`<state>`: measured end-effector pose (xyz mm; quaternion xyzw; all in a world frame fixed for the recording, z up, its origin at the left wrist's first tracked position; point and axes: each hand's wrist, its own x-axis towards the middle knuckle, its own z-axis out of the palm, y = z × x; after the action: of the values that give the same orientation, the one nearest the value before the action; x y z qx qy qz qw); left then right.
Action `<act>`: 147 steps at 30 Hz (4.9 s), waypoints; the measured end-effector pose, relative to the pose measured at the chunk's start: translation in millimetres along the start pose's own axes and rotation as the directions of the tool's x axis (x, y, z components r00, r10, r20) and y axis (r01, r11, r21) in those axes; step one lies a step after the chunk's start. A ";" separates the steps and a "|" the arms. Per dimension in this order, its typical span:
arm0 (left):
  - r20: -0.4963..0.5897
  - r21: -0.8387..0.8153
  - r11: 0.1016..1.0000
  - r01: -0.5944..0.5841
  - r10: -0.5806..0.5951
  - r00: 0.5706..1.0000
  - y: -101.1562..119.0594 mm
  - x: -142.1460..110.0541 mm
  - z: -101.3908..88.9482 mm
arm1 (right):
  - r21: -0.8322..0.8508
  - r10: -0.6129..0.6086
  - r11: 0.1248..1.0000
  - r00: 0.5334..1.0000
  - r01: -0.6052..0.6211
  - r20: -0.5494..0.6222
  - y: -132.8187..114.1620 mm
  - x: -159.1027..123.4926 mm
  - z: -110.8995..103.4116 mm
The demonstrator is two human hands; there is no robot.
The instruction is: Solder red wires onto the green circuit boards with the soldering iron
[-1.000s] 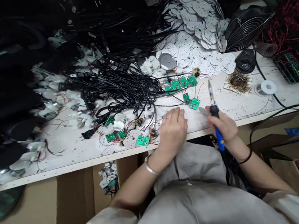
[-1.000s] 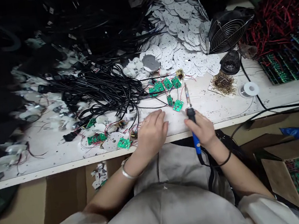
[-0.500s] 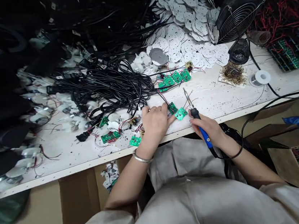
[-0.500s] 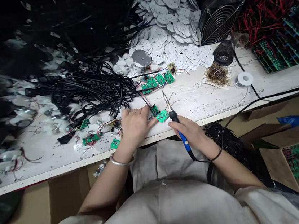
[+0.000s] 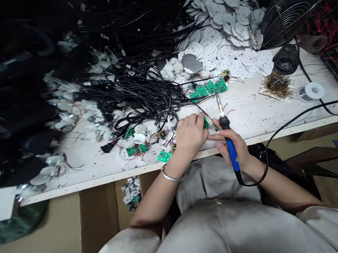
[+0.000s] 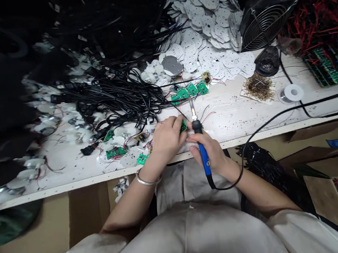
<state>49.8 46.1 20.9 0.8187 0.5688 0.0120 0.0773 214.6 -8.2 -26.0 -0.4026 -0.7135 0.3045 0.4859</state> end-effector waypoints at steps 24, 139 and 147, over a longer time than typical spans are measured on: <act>-0.154 -0.232 0.939 -0.254 0.223 0.963 41.6 -14.2 14.1 | -0.355 -0.127 0.928 0.992 0.114 -0.015 8.2 -21.9 -56.4; -0.356 -0.378 0.914 -0.150 0.006 0.934 4.8 -27.0 29.7 | 0.119 0.270 0.957 0.670 -0.263 -0.692 -3.5 -10.7 -66.5; -0.303 -0.351 0.925 -0.144 0.034 0.953 4.0 -25.5 24.2 | -0.066 0.100 0.990 0.953 -0.124 -0.285 -29.6 -18.4 -24.9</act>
<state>47.1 18.2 -0.7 0.8040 0.5234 0.2425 0.1446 233.5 -37.6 -1.3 -0.5013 -0.6252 0.2413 0.5473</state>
